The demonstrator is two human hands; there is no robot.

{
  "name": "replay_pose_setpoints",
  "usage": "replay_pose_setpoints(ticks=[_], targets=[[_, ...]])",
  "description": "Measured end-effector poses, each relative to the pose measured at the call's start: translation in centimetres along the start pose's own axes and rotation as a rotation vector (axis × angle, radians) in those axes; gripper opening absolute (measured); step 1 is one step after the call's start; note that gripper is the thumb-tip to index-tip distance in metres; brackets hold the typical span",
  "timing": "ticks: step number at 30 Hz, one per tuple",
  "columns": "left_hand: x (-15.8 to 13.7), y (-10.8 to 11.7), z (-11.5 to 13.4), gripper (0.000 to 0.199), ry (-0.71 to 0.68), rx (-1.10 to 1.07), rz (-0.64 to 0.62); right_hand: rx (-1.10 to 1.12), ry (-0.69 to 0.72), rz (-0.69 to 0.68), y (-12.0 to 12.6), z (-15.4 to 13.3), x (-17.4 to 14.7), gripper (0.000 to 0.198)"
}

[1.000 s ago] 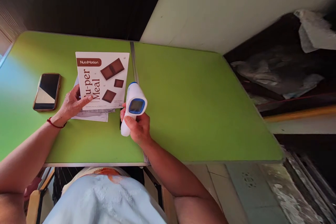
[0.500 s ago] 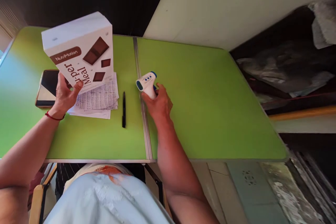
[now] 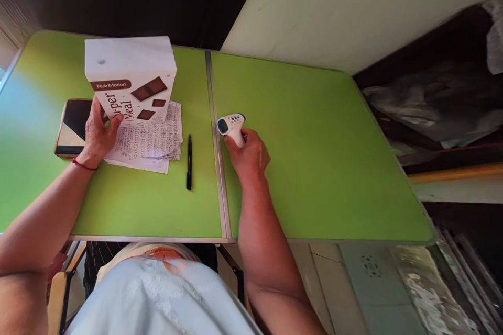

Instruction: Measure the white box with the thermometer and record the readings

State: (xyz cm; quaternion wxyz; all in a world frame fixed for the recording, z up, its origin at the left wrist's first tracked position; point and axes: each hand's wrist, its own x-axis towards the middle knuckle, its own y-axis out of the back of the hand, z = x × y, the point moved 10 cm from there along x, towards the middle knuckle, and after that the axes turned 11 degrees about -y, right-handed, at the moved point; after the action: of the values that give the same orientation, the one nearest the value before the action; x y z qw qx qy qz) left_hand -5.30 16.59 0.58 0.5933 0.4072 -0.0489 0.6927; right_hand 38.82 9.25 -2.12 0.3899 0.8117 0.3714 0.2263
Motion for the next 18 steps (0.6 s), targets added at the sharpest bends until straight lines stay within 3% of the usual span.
replay_pose_setpoints(ticks=[5,7,9,11,13,15,18], targets=[[-0.6,2.5,0.9,0.055,0.039,0.117,0.203,0.041,0.160,0.098,1.3,-1.8,-0.8,0.039],[-0.7,3.5,3.3,0.049,-0.031,0.188,0.264,0.080,0.232,0.056,0.9,-3.2,-2.1,0.036],[-1.0,3.7,6.5,0.042,-0.142,0.199,0.273,0.102,0.280,-0.085,-0.7,-4.6,-4.0,0.035],[-1.3,2.1,9.6,0.032,-0.266,0.178,0.156,0.076,0.333,-0.223,-2.5,-5.9,-6.3,0.035],[-1.9,-1.2,11.4,0.025,-0.321,0.194,-0.114,0.036,0.398,-0.269,-3.4,-6.9,-8.3,0.035],[-3.2,-4.4,12.3,0.030,-0.356,0.197,-0.369,0.008,0.441,-0.263,-3.7,-7.4,-9.4,0.030],[-5.3,-7.8,12.7,0.048,-0.417,0.206,-0.644,0.002,0.446,-0.241,-3.5,-7.3,-9.4,0.030]])
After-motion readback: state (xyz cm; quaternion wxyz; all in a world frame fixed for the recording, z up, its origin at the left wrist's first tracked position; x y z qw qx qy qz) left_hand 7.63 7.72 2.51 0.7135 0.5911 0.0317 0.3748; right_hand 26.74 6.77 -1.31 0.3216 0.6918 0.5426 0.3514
